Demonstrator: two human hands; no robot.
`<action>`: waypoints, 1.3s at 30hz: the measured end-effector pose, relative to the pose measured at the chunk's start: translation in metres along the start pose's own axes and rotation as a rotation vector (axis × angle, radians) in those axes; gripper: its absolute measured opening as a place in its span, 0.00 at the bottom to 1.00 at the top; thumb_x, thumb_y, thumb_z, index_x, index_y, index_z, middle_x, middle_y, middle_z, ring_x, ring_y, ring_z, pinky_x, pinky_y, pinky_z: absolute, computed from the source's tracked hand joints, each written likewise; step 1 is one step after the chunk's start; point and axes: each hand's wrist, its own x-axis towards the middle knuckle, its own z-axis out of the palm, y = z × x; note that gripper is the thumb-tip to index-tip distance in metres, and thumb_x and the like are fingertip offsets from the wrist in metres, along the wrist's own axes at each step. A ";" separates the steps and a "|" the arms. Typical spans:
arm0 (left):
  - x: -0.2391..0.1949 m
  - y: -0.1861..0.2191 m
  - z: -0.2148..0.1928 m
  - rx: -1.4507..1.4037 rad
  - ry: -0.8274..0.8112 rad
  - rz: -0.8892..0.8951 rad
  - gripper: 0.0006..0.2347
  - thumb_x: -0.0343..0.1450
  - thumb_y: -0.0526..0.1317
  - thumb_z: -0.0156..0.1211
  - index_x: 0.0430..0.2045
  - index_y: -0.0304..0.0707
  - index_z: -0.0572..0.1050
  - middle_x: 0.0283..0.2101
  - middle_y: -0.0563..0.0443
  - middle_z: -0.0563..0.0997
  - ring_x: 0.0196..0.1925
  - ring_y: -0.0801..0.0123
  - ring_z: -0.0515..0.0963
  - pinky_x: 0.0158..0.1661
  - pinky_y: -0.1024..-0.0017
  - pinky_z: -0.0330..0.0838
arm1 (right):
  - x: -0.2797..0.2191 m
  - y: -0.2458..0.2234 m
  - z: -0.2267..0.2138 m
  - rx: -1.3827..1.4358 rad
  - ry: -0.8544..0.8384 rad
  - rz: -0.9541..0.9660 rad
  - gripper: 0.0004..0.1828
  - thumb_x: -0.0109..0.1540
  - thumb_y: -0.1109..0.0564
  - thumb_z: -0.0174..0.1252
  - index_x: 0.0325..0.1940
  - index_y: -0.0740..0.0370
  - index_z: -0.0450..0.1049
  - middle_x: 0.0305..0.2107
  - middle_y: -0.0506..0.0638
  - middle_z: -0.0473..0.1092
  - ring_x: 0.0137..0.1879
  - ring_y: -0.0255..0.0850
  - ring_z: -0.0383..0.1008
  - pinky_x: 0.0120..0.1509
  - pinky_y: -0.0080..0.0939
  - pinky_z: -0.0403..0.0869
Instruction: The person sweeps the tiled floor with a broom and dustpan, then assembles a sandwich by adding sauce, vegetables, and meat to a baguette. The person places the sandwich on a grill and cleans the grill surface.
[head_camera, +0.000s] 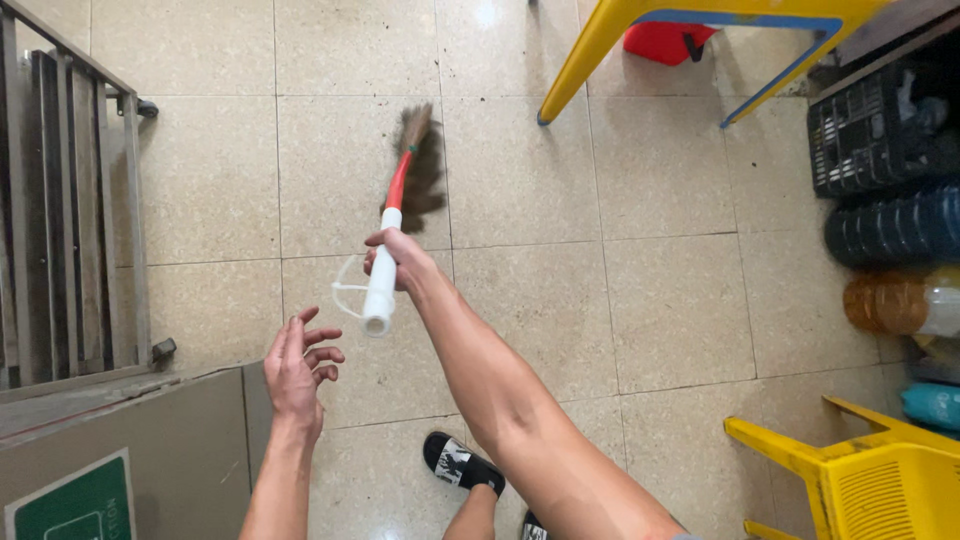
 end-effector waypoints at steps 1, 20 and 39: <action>0.000 0.003 0.001 0.018 -0.027 0.005 0.19 0.79 0.50 0.44 0.56 0.36 0.72 0.36 0.48 0.81 0.25 0.76 0.76 0.22 0.79 0.65 | -0.011 -0.014 -0.001 -0.005 0.001 -0.014 0.08 0.62 0.63 0.54 0.42 0.64 0.62 0.17 0.47 0.63 0.20 0.36 0.65 0.27 0.39 0.72; 0.139 0.116 0.165 0.167 -0.189 -0.044 0.19 0.77 0.48 0.44 0.53 0.36 0.77 0.36 0.48 0.83 0.26 0.76 0.78 0.23 0.78 0.68 | -0.090 -0.094 -0.214 -0.151 0.555 0.073 0.08 0.59 0.66 0.52 0.41 0.69 0.64 0.19 0.53 0.65 0.22 0.45 0.69 0.26 0.47 0.71; 0.297 0.225 0.247 0.020 -0.085 -0.100 0.19 0.78 0.48 0.44 0.54 0.34 0.74 0.35 0.47 0.81 0.24 0.76 0.75 0.21 0.78 0.63 | -0.044 -0.326 0.014 -0.612 0.261 -0.103 0.24 0.58 0.63 0.58 0.56 0.62 0.61 0.20 0.50 0.65 0.18 0.38 0.66 0.20 0.41 0.68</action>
